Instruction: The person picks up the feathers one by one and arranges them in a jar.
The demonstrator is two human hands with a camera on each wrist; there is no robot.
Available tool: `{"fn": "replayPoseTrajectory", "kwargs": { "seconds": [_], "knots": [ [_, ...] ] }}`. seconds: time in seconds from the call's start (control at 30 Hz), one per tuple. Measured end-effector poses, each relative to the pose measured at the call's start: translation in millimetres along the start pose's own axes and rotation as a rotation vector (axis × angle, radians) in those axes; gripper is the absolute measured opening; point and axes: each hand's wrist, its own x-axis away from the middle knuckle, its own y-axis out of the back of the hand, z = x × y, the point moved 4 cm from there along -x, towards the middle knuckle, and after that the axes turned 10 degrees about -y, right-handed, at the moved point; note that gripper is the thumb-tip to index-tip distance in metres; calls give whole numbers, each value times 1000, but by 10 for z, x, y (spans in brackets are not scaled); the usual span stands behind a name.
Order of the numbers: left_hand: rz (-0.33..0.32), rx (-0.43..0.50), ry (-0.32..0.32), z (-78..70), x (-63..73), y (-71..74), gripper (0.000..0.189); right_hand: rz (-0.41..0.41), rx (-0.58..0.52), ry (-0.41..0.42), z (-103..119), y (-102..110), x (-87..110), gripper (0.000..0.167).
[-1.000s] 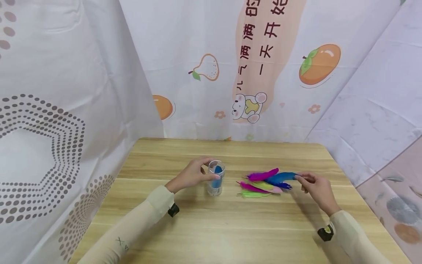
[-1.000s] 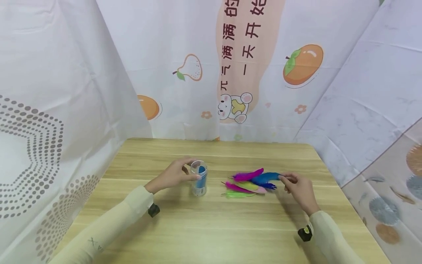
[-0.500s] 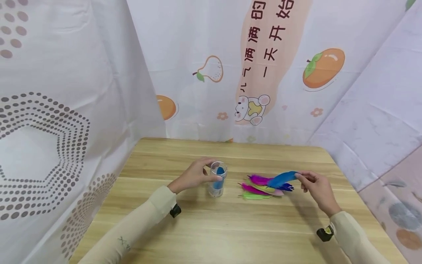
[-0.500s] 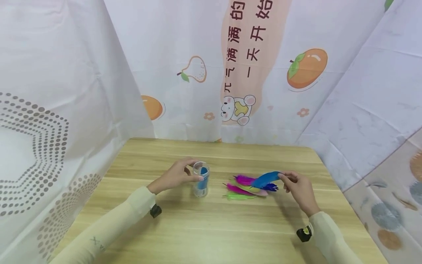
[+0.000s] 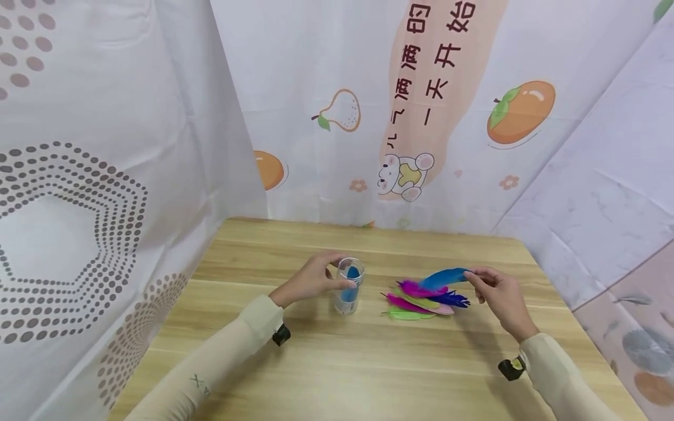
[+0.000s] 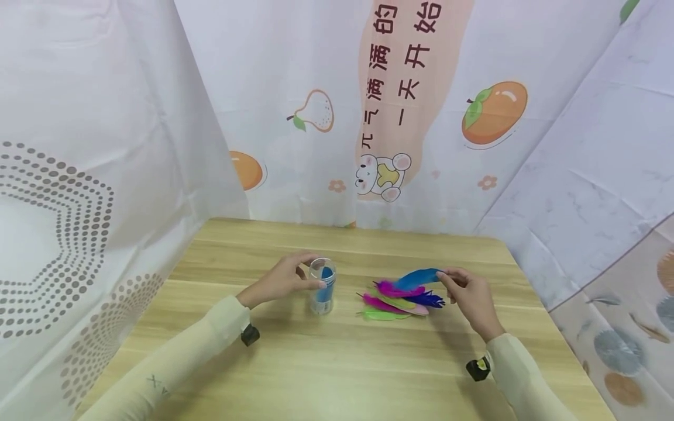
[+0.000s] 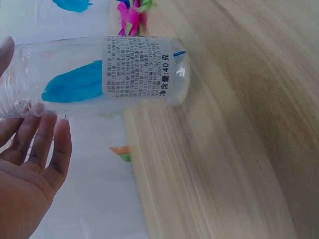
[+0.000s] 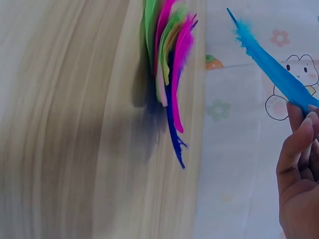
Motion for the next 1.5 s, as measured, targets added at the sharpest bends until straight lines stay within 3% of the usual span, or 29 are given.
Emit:
{"fn": "replayPoseTrajectory", "kwargs": {
  "seconds": [0.5,0.9,1.5],
  "knots": [
    [1,-1,4,47,2,8,57,-24,2,-8,119,-51,-20,40],
    [14,-25,18,-28,-27,17,59,-4,-14,3,208,-125,-54,40],
    [-11,3,14,61,-1,18,62,4,-28,70,307,-200,-95,36]
  ]
}}
